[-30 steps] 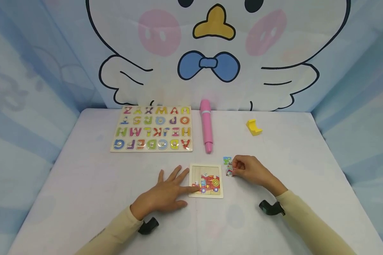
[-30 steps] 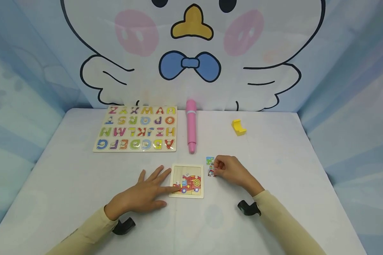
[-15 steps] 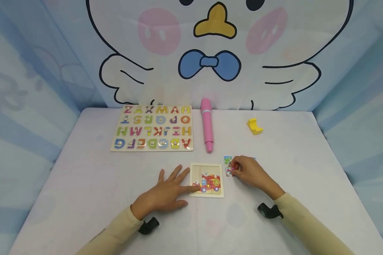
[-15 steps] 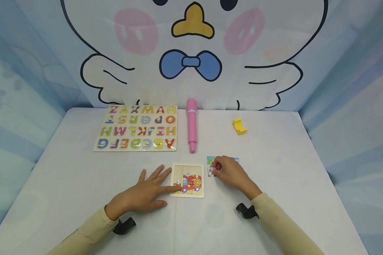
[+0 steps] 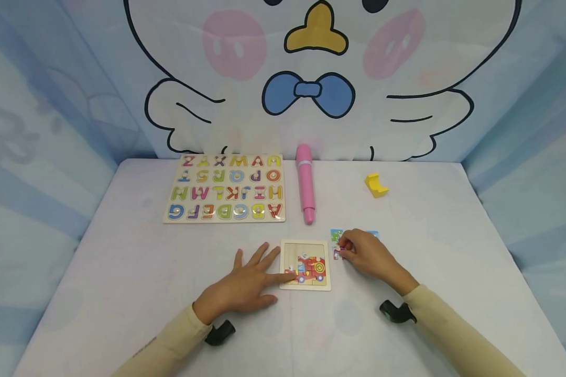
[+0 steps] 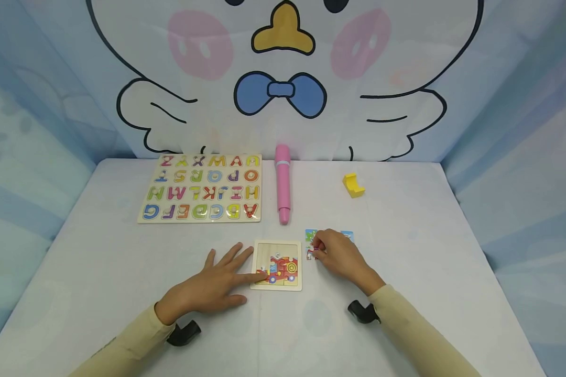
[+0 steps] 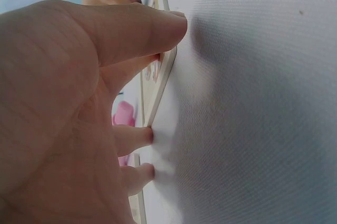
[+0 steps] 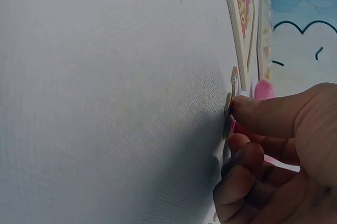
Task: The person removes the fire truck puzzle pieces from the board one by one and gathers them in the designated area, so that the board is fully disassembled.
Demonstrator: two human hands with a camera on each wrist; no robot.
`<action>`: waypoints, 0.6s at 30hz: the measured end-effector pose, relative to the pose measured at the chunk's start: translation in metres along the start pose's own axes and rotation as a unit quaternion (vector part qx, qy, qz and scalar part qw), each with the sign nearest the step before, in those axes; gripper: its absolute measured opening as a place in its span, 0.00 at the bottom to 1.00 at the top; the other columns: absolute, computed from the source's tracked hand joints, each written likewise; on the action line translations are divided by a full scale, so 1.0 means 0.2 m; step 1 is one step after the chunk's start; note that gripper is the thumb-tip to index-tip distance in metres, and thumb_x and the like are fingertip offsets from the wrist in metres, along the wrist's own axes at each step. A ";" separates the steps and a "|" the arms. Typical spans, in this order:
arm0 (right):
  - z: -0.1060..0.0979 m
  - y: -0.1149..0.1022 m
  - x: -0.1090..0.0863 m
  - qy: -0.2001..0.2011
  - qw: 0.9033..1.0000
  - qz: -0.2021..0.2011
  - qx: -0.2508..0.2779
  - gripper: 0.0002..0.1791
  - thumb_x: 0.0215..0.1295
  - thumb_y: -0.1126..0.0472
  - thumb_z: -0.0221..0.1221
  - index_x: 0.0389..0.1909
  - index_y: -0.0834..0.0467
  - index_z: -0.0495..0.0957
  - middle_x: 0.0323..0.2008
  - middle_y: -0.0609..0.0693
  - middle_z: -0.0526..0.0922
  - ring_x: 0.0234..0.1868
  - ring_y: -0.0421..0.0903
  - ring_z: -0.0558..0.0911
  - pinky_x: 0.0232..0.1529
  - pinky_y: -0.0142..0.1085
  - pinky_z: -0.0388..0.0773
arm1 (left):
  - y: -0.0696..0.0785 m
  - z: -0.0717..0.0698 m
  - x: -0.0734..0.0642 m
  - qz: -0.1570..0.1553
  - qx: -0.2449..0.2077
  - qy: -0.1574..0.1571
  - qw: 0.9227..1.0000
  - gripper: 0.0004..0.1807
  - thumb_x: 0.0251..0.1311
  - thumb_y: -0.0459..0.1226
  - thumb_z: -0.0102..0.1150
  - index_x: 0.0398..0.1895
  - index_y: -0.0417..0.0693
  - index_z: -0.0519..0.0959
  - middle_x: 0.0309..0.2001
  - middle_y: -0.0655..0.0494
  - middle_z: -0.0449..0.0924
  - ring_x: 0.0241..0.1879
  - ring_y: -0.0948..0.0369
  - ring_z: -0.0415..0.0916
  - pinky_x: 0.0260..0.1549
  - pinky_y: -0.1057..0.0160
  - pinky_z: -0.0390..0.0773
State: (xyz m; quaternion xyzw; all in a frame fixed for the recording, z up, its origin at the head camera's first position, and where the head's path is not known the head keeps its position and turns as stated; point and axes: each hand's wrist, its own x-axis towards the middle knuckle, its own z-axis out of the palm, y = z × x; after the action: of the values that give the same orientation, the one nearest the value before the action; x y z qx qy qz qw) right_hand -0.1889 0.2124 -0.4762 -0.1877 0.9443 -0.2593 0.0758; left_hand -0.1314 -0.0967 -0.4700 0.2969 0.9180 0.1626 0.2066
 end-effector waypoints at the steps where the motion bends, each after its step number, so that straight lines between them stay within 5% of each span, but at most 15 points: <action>1: 0.00 0.00 0.00 0.001 1.000 -0.001 -0.002 0.04 0.65 0.68 0.67 0.37 0.61 0.81 0.30 0.48 0.79 0.31 0.43 0.74 0.33 0.37 0.73 | 0.00 0.00 0.00 -0.001 0.001 0.001 1.000 0.31 0.66 0.46 0.66 0.73 0.73 0.72 0.82 0.47 0.47 0.81 0.44 0.34 0.66 0.22 0.39; 13: -0.01 -0.02 -0.01 0.006 0.999 0.016 -0.027 0.04 0.65 0.67 0.67 0.36 0.61 0.80 0.29 0.48 0.77 0.30 0.43 0.73 0.31 0.37 0.72 | 0.01 -0.01 0.00 0.000 -0.001 0.004 1.000 0.31 0.66 0.46 0.66 0.72 0.73 0.72 0.82 0.47 0.47 0.81 0.44 0.35 0.66 0.22 0.40; 18: -0.01 -0.06 -0.01 0.025 0.997 -0.026 -0.065 0.10 0.63 0.66 0.69 0.43 0.62 0.81 0.35 0.51 0.79 0.34 0.46 0.76 0.36 0.40 0.77 | 0.01 -0.01 0.00 -0.004 0.001 -0.001 1.000 0.31 0.66 0.46 0.66 0.72 0.74 0.72 0.82 0.47 0.47 0.81 0.43 0.34 0.66 0.22 0.40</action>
State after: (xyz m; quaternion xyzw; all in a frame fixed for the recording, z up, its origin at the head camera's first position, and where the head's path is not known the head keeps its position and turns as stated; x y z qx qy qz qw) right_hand -0.1833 0.2038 -0.4676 -0.2099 0.9557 -0.2037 0.0331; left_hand -0.1319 -0.0959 -0.4676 0.2935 0.9191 0.1607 0.2078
